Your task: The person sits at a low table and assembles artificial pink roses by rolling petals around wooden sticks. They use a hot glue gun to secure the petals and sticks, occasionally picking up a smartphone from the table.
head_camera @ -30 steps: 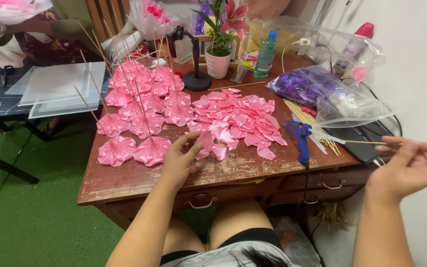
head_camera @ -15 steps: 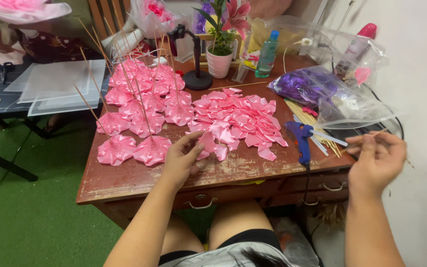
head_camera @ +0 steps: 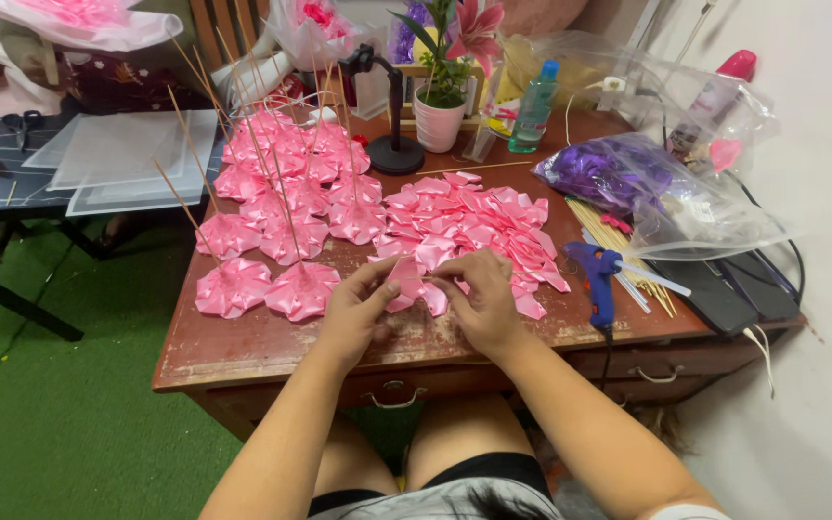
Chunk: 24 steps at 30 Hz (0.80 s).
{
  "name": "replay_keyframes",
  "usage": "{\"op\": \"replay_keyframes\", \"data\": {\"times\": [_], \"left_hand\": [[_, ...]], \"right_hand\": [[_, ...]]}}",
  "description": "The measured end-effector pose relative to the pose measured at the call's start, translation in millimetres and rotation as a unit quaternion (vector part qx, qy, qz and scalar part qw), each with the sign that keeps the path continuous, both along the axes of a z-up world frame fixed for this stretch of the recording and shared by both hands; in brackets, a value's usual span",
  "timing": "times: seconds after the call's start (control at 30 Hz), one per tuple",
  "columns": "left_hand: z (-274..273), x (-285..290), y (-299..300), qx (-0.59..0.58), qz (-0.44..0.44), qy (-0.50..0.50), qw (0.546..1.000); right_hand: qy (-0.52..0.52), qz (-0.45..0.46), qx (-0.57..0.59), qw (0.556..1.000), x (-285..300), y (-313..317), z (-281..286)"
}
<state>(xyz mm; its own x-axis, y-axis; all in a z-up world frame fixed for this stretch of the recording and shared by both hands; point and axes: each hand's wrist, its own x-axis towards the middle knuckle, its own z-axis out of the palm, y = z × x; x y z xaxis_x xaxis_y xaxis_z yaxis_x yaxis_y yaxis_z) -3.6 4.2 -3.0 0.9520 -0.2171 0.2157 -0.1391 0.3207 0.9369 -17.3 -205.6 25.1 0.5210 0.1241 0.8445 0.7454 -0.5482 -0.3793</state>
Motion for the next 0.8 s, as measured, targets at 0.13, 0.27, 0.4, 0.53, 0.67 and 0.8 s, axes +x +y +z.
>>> {"op": "replay_keyframes", "data": {"times": [0.13, 0.27, 0.4, 0.53, 0.67, 0.8], "left_hand": [[-2.6, 2.0, -1.2, -0.005, 0.004, 0.015, 1.000], [-21.1, 15.9, 0.9, -0.008, 0.010, 0.013, 1.000], [-18.9, 15.7, 1.7, -0.006, 0.009, 0.018, 1.000], [-22.7, 18.4, 0.4, -0.022, -0.008, 0.024, 0.999], [-29.3, 17.1, 2.6, -0.012, -0.010, 0.030, 0.999], [-21.1, 17.0, 0.4, -0.019, -0.020, 0.031, 0.999]], "right_hand": [[-0.002, -0.008, 0.007, 1.000, 28.6, 9.2, -6.2], [-0.019, -0.011, -0.022, 1.000, 44.6, 6.8, -10.8], [-0.009, -0.020, -0.038, 0.999, 45.7, 3.8, -14.4], [-0.013, -0.023, -0.037, 0.999, 49.7, 1.7, -17.8], [-0.011, -0.028, -0.031, 0.999, 53.8, -1.4, -24.1], [-0.015, -0.031, -0.015, 0.999, 58.7, -4.8, -27.6]]}}
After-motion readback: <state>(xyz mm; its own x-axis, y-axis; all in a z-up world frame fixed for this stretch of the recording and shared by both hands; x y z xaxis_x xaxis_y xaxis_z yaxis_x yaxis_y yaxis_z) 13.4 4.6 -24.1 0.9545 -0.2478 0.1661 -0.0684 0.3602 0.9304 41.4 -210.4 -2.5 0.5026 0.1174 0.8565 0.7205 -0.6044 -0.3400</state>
